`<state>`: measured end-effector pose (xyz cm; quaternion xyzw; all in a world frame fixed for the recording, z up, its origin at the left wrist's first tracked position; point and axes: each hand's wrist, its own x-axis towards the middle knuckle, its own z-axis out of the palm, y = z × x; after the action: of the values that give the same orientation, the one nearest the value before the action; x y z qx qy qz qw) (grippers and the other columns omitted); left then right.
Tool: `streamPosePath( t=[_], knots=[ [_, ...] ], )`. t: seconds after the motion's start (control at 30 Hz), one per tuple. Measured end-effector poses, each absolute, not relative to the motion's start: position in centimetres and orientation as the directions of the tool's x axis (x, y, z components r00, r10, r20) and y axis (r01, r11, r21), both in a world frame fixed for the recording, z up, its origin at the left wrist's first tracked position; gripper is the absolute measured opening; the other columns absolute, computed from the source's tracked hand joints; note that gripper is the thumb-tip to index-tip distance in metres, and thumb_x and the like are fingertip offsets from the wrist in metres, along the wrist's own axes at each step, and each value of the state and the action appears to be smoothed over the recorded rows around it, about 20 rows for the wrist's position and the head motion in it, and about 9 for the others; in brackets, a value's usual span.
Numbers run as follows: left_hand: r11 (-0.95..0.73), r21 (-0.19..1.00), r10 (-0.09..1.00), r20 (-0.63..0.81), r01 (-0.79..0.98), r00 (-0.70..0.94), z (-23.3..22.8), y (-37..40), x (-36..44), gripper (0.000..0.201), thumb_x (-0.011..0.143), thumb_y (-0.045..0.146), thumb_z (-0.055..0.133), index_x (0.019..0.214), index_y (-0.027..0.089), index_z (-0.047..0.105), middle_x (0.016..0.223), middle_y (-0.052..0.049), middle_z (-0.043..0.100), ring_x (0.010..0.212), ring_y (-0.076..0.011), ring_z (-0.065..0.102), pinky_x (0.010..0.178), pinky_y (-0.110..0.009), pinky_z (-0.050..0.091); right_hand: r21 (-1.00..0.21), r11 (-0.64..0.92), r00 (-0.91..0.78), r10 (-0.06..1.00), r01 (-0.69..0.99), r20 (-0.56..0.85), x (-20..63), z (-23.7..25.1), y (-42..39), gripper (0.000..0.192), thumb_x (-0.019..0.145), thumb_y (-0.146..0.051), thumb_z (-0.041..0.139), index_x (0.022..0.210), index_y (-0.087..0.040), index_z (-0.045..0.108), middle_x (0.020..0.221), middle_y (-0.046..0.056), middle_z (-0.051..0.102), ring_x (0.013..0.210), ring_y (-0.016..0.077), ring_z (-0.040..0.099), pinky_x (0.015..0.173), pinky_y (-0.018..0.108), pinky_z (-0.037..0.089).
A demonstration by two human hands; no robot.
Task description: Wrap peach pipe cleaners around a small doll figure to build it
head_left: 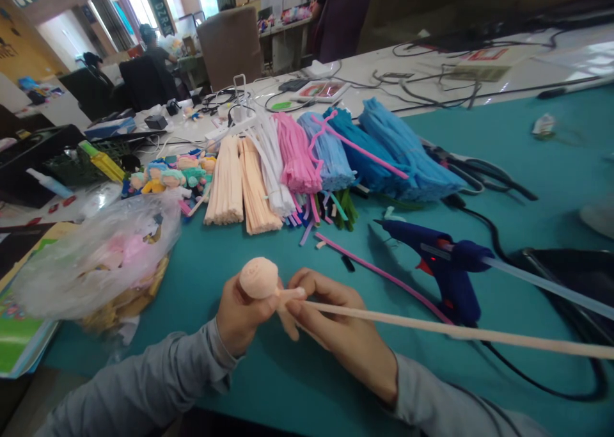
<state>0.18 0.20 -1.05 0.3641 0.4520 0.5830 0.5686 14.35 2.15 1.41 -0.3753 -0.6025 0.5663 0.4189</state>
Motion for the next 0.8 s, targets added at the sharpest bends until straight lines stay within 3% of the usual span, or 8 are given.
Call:
streamPosePath(
  t=[0.23, 0.4, 0.53, 0.8],
  knots=[
    [0.108, 0.914, 0.986, -0.15, -0.391, -0.077, -0.6, 0.4, 0.3, 0.026, 0.049, 0.028, 0.079, 0.065, 0.014, 0.064, 0.063, -0.002, 0.062, 0.061, -0.0155, 0.054, 0.06, -0.029, 0.044, -0.998, 0.034, -0.361, 0.931, -0.06, 0.053, 14.5, 1.3, 2.4, 0.022, 0.072, -0.03, 0.06, 0.057, -0.018, 0.049, 0.061, -0.001, 0.052, 0.055, 0.0111, 0.046, 0.051, 0.023, 0.035],
    [0.228, 0.822, 0.95, -0.306, -0.522, -0.068, 0.4, 0.7, 0.7, 0.032, 0.04, 0.023, 0.083, 0.066, 0.013, 0.067, 0.062, -0.001, 0.063, 0.063, -0.0149, 0.055, 0.067, -0.031, 0.045, -0.993, -0.098, -0.34, 0.938, -0.072, -0.068, 14.6, 1.4, 2.7, 0.022, 0.071, -0.032, 0.059, 0.057, -0.017, 0.049, 0.058, -0.003, 0.047, 0.053, 0.0103, 0.043, 0.05, 0.022, 0.033],
    [0.264, 0.784, 0.94, -0.341, -0.562, -0.033, 1.1, 0.9, 0.9, 0.031, 0.04, 0.024, 0.083, 0.065, 0.014, 0.068, 0.063, -0.001, 0.064, 0.063, -0.0159, 0.056, 0.071, -0.033, 0.044, -0.982, -0.162, -0.345, 0.931, -0.097, -0.12, 14.6, 1.4, 2.7, 0.02, 0.069, -0.032, 0.061, 0.06, -0.017, 0.052, 0.058, -0.003, 0.047, 0.053, 0.0101, 0.043, 0.05, 0.022, 0.033],
    [0.239, 0.775, 0.94, -0.335, -0.584, -0.06, 0.7, 0.8, 0.8, 0.033, 0.037, 0.021, 0.084, 0.065, 0.013, 0.068, 0.061, 0.0, 0.064, 0.061, -0.0129, 0.056, 0.064, -0.027, 0.045, -0.99, -0.08, -0.315, 0.948, -0.117, -0.04, 14.6, 1.4, 2.7, 0.018, 0.069, -0.025, 0.06, 0.056, -0.017, 0.051, 0.064, -0.001, 0.052, 0.055, 0.0103, 0.047, 0.051, 0.022, 0.035]
  ],
)
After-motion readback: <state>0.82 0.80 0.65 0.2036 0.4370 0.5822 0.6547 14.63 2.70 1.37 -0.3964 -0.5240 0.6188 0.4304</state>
